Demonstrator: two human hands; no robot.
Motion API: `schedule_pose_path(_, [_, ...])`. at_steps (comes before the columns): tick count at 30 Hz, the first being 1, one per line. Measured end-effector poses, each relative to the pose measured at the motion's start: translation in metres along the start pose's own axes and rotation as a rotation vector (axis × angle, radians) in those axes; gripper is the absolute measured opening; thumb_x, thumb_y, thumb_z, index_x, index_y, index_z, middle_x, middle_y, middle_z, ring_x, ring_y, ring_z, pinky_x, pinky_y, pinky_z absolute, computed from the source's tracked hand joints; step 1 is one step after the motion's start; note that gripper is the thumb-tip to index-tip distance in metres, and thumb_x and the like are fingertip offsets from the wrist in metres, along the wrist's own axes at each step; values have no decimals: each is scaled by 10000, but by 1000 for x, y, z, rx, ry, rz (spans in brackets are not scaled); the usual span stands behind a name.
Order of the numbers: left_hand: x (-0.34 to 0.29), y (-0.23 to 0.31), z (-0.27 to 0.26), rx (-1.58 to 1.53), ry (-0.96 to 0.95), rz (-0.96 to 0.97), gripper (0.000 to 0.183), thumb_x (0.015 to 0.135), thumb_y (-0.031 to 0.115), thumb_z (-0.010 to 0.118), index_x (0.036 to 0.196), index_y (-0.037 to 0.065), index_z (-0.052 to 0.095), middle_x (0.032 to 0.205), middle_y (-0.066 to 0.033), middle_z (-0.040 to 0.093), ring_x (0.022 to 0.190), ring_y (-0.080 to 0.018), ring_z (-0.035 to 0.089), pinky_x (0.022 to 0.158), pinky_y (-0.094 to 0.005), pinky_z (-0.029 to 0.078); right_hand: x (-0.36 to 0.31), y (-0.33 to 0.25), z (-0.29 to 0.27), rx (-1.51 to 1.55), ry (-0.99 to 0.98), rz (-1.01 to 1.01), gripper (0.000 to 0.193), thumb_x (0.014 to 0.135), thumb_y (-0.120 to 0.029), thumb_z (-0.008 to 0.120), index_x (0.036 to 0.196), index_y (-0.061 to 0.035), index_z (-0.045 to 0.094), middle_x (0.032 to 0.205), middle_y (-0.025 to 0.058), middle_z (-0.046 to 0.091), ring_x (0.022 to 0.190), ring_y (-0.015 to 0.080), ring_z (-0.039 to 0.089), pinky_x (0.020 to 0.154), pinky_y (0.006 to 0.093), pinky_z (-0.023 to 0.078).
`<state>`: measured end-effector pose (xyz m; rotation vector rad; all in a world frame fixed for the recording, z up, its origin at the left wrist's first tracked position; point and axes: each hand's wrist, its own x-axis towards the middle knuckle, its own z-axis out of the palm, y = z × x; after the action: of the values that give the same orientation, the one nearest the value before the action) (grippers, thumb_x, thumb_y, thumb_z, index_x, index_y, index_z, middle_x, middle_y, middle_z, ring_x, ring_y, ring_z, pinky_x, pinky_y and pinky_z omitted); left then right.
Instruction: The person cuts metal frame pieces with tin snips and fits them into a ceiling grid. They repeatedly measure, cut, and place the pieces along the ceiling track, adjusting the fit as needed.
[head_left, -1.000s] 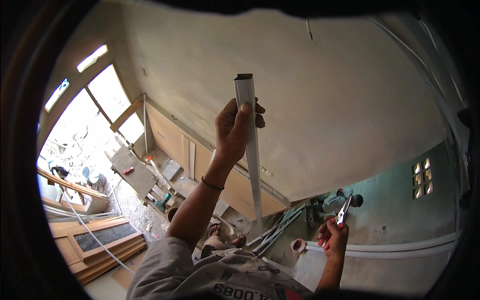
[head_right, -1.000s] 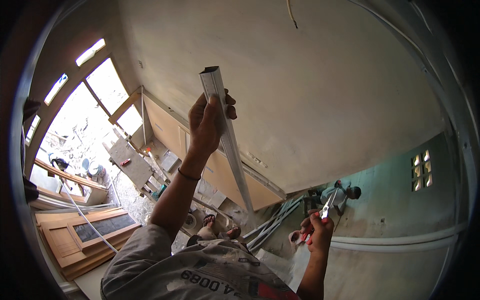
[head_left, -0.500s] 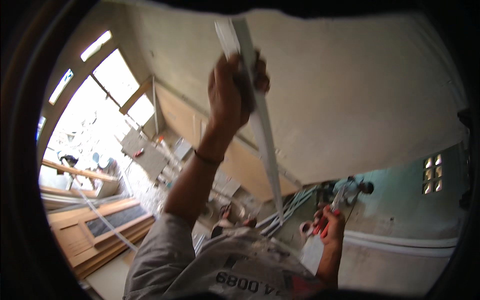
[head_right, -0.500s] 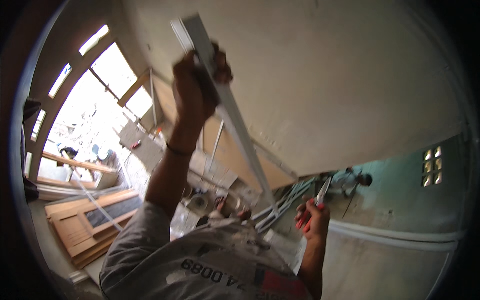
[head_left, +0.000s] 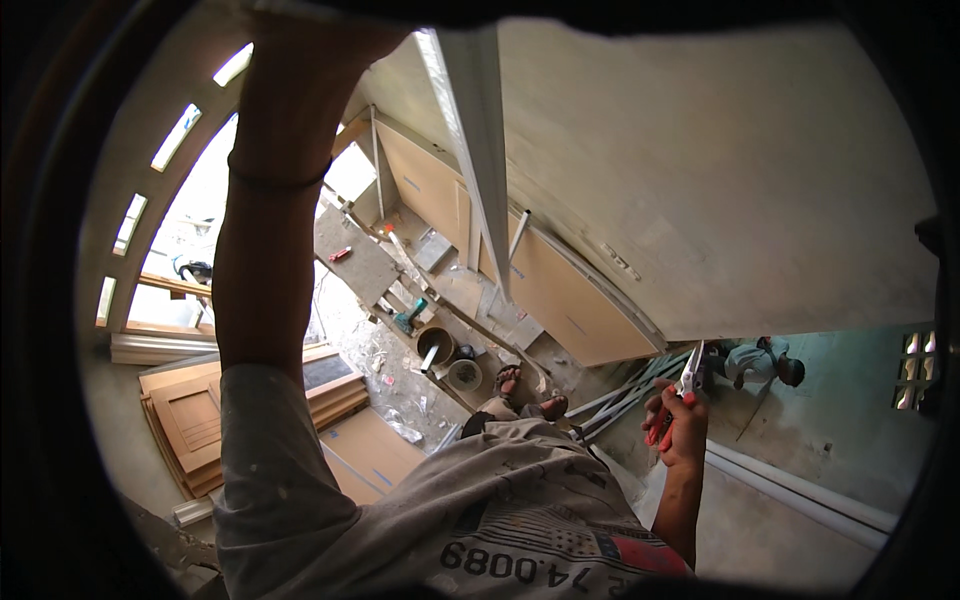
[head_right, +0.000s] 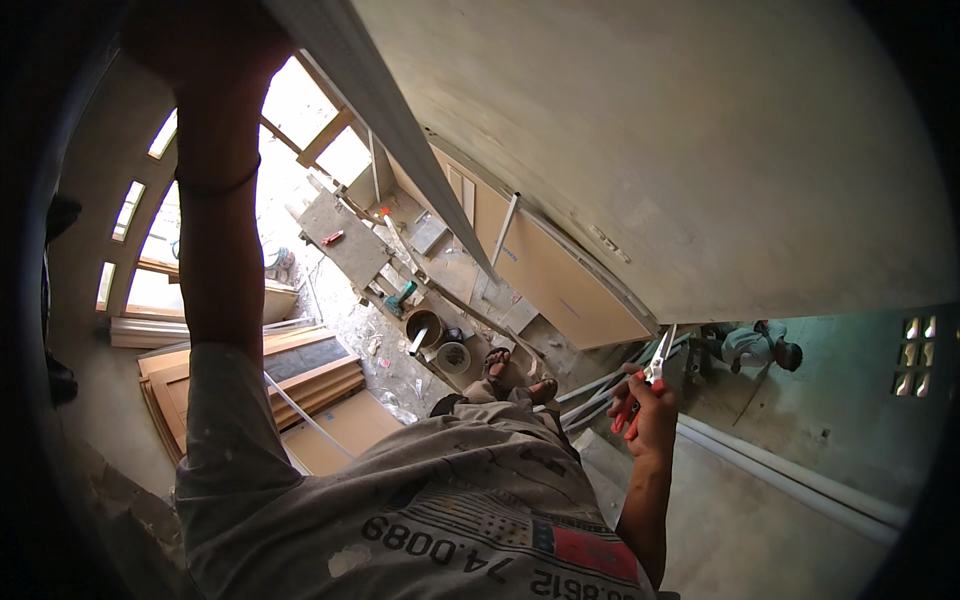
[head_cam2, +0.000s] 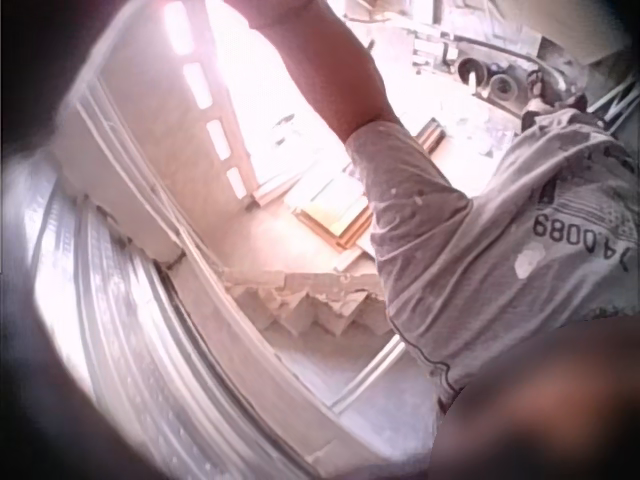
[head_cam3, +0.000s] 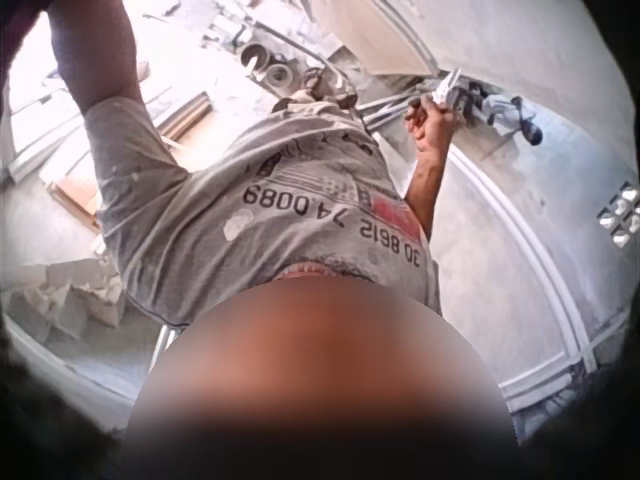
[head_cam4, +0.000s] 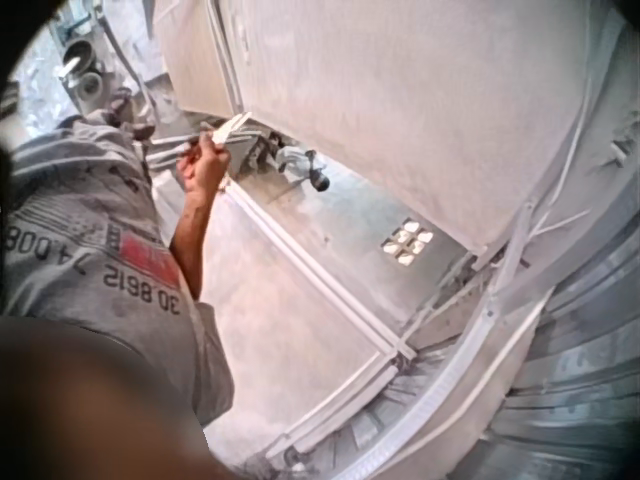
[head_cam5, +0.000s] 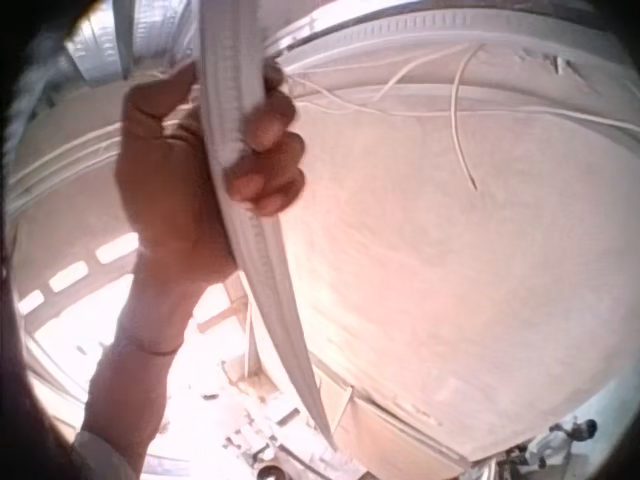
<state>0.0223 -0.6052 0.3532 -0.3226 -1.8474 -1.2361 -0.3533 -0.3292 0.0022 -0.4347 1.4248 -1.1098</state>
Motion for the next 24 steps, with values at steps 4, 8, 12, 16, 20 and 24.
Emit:
schedule_pose_path(4, [20,-28,25,116,70,-106,431,1049,402,448,1106,11,619,794,-95,636,563,-142,562,492,-287,494,7,3,12,-51,-79,-19,256,997,-125,656,1191,42,660,800,129,699,601,186,660,541,343,568])
schedule_pose_path(8, [48,-70,51,264,100,-281,429,1021,416,542,1019,-4,631,716,-116,623,523,-159,582,419,-290,506,10,11,22,-30,-105,6,318,1008,-140,659,1252,62,637,861,153,715,597,193,665,531,336,556])
schedule_pose_path(12, [52,-111,85,313,-125,-252,452,1074,454,525,1033,25,662,860,-88,679,709,-180,637,663,-347,546,9,29,27,31,-50,22,420,1042,-232,649,1359,41,614,887,145,718,571,174,635,493,327,526])
schedule_pose_path(16, [16,-131,105,343,-177,-562,326,1040,346,581,997,29,643,756,-21,640,653,-112,615,597,-300,498,3,47,16,-27,26,-17,438,1073,-343,618,1351,-7,662,841,107,712,555,148,607,479,308,504])
schedule_pose_path(20, [-49,-173,119,235,-205,-599,330,1046,353,590,997,31,641,756,-5,654,665,-96,634,591,-297,513,-5,57,0,-20,90,-14,443,1079,-371,611,1331,-13,680,767,97,692,513,158,611,436,315,496])
schedule_pose_path(24, [-123,-215,138,67,-239,-862,289,1053,310,593,1028,23,620,786,-26,658,675,-103,641,605,-300,517,-20,52,-18,-29,26,87,388,1051,-333,669,1210,16,722,774,114,715,495,189,644,447,304,492])
